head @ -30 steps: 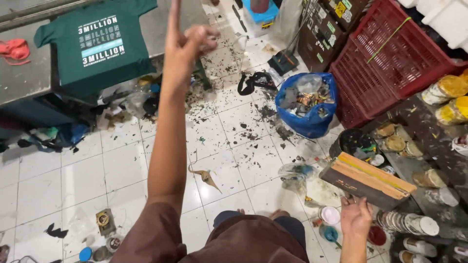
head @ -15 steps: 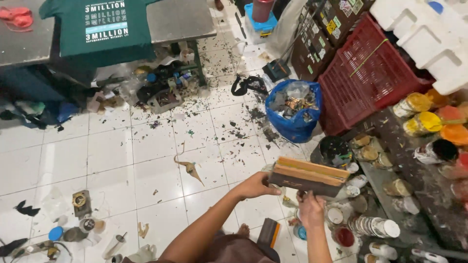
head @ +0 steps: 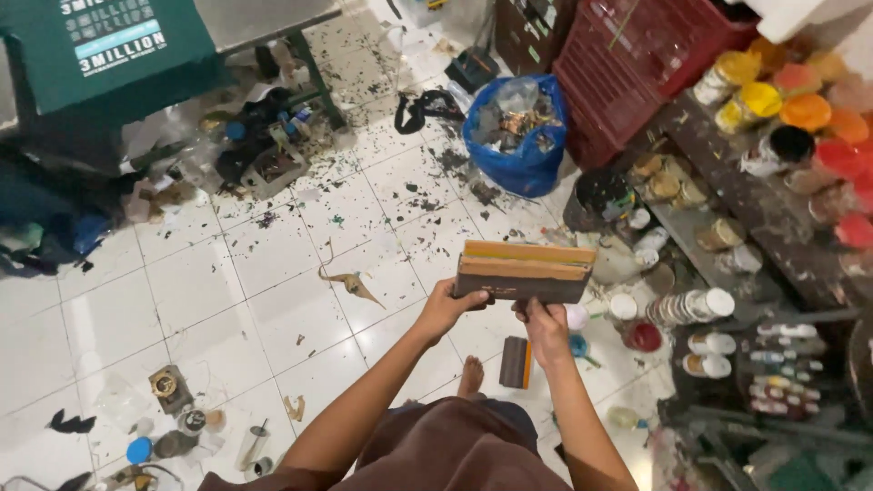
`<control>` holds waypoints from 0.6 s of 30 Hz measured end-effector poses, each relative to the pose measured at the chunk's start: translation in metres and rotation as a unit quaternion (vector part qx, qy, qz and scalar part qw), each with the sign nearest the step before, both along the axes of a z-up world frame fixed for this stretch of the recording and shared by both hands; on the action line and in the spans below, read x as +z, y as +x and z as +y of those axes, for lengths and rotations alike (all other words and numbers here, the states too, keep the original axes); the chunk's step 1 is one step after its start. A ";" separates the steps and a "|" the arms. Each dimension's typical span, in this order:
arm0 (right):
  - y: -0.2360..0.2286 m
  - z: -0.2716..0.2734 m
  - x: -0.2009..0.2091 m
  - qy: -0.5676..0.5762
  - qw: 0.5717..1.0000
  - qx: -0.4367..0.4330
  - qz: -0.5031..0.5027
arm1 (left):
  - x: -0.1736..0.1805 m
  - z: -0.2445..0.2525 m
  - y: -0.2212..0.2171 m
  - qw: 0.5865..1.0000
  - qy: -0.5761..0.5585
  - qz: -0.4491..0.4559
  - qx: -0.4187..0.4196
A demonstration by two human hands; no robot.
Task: The person uses a spatula to apply a light-colored substance onto a rectangular wooden board. They hold the board with one hand and spread the substance with the other, occasionally turning the board to work on different sides.
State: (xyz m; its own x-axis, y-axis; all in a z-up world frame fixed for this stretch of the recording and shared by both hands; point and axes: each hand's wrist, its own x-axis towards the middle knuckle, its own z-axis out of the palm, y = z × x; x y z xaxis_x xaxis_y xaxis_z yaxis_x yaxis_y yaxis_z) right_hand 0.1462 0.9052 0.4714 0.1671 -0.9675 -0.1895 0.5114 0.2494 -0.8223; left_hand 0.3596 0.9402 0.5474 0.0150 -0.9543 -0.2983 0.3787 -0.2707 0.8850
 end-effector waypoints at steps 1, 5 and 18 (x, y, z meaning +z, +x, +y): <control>0.010 0.013 0.007 0.004 1.000 -0.015 0.000 | 0.004 0.009 0.006 1.000 0.004 0.000 -0.015; 0.039 0.065 0.006 0.058 0.995 -0.070 0.042 | 0.012 0.047 0.031 0.998 0.021 -0.040 -0.041; 0.033 0.201 0.021 0.082 0.965 -0.204 0.144 | -0.028 0.118 0.030 0.993 0.003 0.032 -0.111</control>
State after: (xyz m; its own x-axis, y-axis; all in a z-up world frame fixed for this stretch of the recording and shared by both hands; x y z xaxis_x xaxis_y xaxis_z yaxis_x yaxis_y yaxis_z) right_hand 0.1792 1.1065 0.4923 -0.3030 -0.8946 -0.3284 0.3510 0.2156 -0.9112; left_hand 0.3898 1.0577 0.5194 -0.2155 -0.9302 -0.2970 0.3651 -0.3589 0.8590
